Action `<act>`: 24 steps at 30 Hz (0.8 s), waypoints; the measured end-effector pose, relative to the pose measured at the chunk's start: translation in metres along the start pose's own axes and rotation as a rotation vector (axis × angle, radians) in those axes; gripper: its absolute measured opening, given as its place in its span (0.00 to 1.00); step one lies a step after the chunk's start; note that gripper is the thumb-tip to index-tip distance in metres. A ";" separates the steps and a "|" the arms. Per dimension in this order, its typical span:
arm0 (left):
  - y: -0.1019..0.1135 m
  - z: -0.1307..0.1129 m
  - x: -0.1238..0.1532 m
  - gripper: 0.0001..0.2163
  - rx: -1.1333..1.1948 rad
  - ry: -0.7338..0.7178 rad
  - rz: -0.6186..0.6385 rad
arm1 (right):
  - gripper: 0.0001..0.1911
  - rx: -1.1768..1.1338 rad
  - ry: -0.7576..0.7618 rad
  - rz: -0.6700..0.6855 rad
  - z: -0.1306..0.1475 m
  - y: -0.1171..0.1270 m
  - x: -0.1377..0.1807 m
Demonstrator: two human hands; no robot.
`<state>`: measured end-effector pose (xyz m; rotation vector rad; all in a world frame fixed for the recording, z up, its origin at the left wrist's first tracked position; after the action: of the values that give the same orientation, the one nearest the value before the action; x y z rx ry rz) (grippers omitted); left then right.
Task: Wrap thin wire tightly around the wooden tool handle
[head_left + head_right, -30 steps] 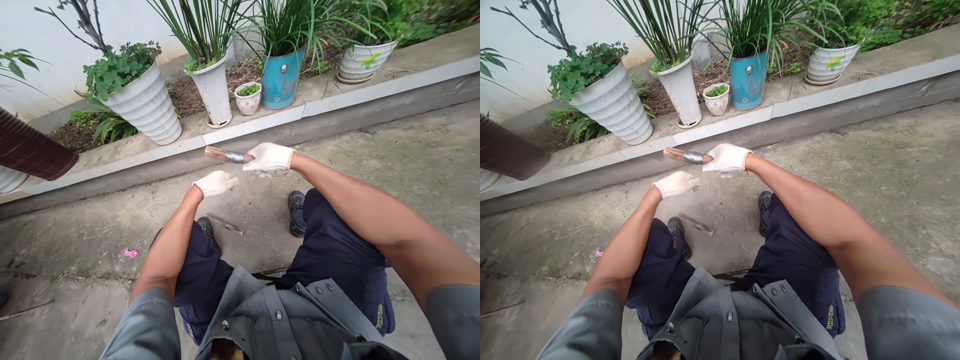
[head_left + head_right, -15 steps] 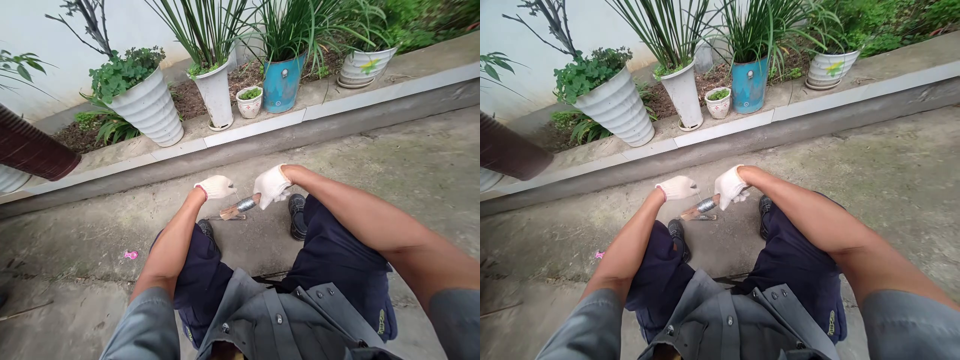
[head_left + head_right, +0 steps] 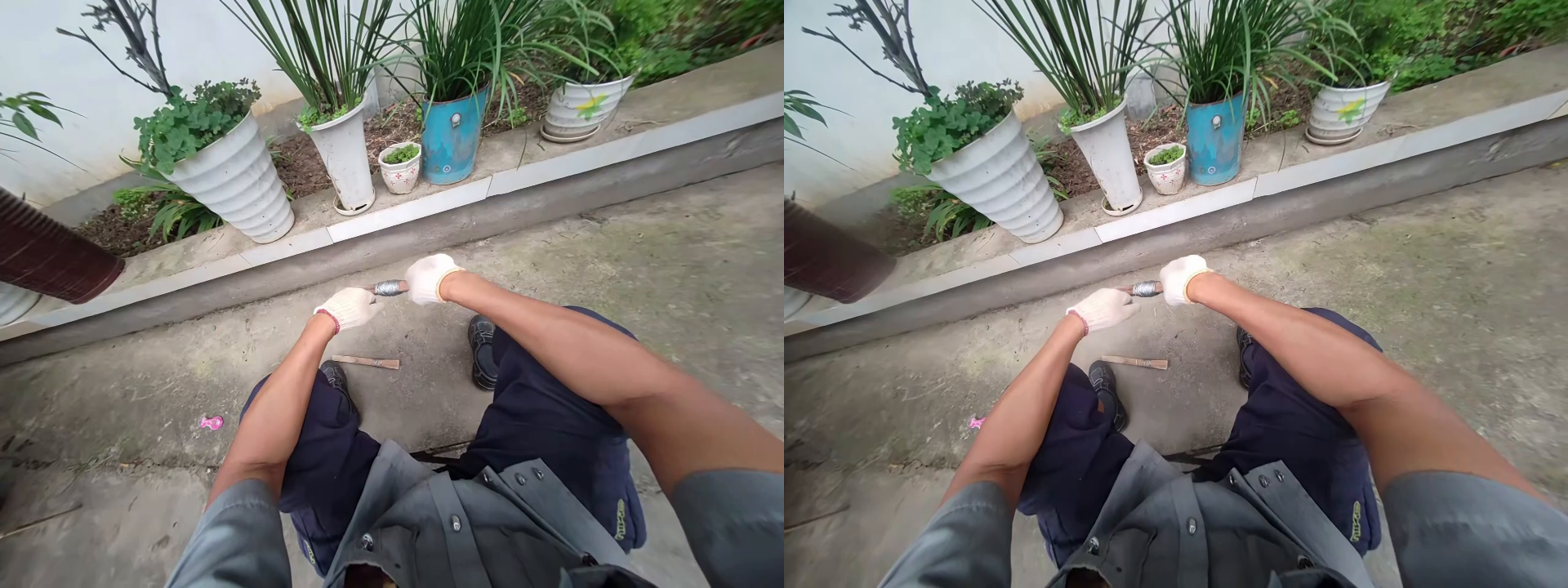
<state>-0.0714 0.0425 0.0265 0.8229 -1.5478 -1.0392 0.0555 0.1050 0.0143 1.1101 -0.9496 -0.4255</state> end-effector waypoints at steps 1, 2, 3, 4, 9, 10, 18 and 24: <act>0.002 0.001 0.000 0.22 0.016 0.000 -0.013 | 0.23 0.018 -0.024 -0.043 -0.003 0.006 0.001; 0.003 0.002 0.000 0.21 0.036 0.001 -0.021 | 0.23 0.026 -0.037 -0.081 -0.005 0.012 0.003; 0.004 0.003 0.000 0.20 0.059 0.004 -0.024 | 0.25 0.024 -0.037 -0.107 -0.005 0.017 0.006; 0.005 0.004 0.001 0.20 0.085 0.007 -0.025 | 0.26 0.010 -0.019 -0.116 -0.005 0.020 0.008; 0.008 0.008 0.003 0.21 0.178 0.009 0.005 | 0.25 -0.087 0.138 -0.143 0.002 0.033 0.018; 0.008 0.009 0.003 0.21 0.185 0.008 0.013 | 0.23 -0.144 0.169 -0.133 0.003 0.033 0.020; 0.003 0.023 0.002 0.15 0.154 -0.040 0.033 | 0.18 -0.630 0.368 0.231 0.020 0.015 0.058; 0.006 0.013 -0.001 0.22 0.075 -0.043 0.025 | 0.15 -0.411 0.400 0.601 0.039 -0.033 0.076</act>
<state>-0.0837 0.0483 0.0312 0.8350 -1.6379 -0.9920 0.0708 0.0148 0.0219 0.4707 -0.7468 0.0968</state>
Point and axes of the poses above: each hand's wrist, its own x-axis away from the middle knuckle, its own y-axis out of the back of the hand, z = x × y, the point moved 9 cm from there along -x, towards the middle knuckle, and after that the axes turned 2 degrees about -z, right-handed, at the moved point
